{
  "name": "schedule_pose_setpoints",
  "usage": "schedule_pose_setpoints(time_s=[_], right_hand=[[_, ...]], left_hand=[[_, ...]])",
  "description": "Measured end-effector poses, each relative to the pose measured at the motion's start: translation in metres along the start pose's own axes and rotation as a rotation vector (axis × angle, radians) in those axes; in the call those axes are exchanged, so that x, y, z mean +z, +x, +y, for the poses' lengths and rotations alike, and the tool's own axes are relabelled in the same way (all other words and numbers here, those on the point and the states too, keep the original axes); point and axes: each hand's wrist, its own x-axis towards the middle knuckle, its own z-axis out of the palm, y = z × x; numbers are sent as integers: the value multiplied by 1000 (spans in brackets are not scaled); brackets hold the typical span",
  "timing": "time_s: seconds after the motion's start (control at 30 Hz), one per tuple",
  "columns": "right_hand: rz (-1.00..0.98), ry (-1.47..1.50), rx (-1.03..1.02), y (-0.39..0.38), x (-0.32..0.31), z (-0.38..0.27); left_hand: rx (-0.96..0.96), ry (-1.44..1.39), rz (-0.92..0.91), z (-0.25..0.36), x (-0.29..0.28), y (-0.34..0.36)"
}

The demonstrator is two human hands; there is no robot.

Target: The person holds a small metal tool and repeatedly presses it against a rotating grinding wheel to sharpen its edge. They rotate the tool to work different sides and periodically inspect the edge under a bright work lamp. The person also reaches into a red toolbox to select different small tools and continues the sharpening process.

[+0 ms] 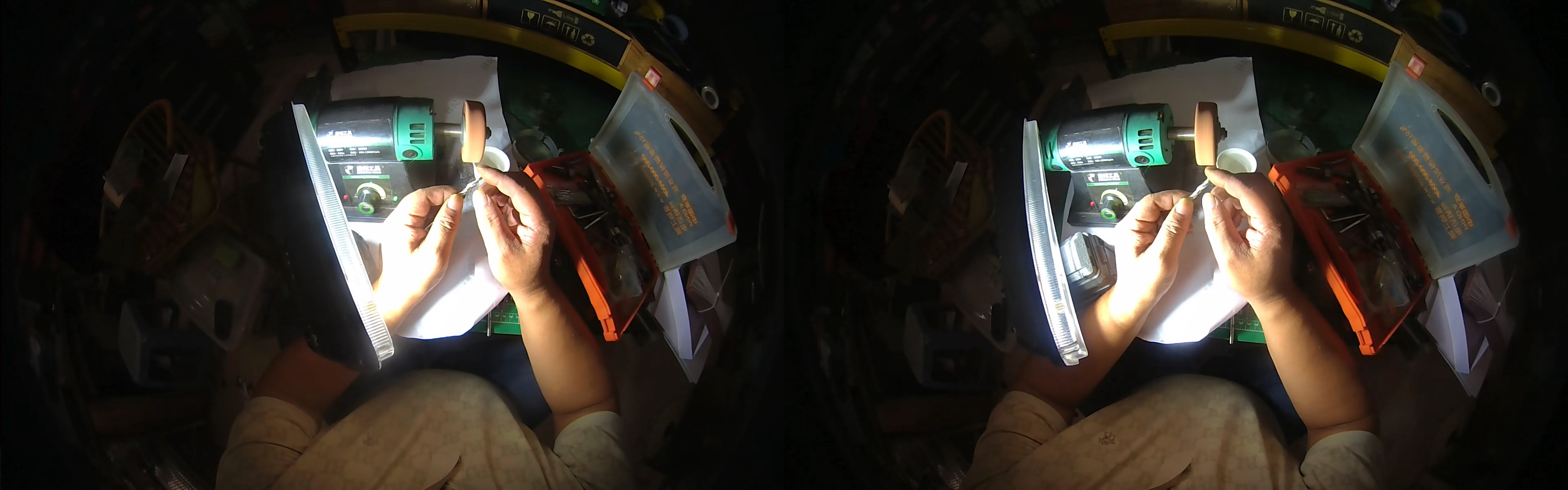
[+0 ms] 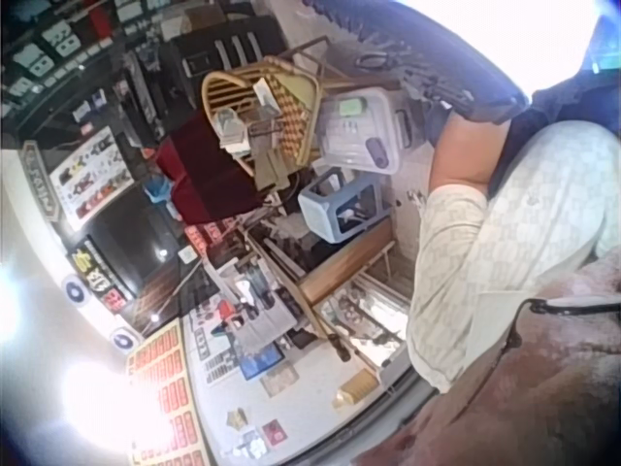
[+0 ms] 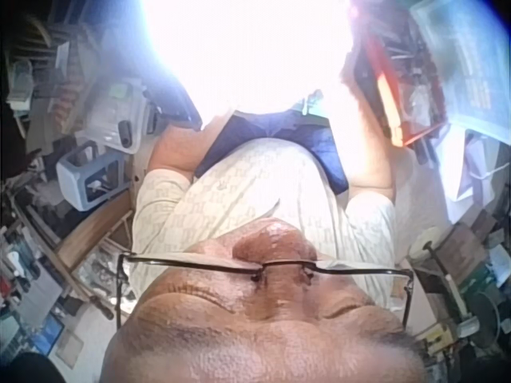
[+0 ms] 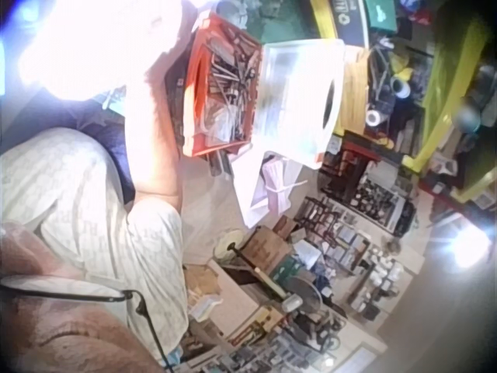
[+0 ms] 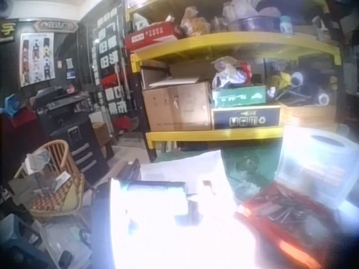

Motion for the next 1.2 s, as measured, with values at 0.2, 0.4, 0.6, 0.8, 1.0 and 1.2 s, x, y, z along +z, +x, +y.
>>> schedule_pose_setpoints(time_s=[0.2,0.4,0.6,0.8,1.0,1.2], right_hand=[[4,-4,-18,1,0,1],[16,17,2,0,0,0],[50,35,-26,0,-1,-1],[19,-23,-60,2,-2,2],[23,-4,-44,1,-2,0],[14,-34,-66,1,-4,1]], left_hand=[[10,-4,-5,2,1,0],[0,-14,-3,3,1,0],[-4,8,-16,1,-2,0],[-25,-7,-22,1,-2,-1],[43,25,-18,-2,-3,1],[155,124,0,-8,-4,3]])
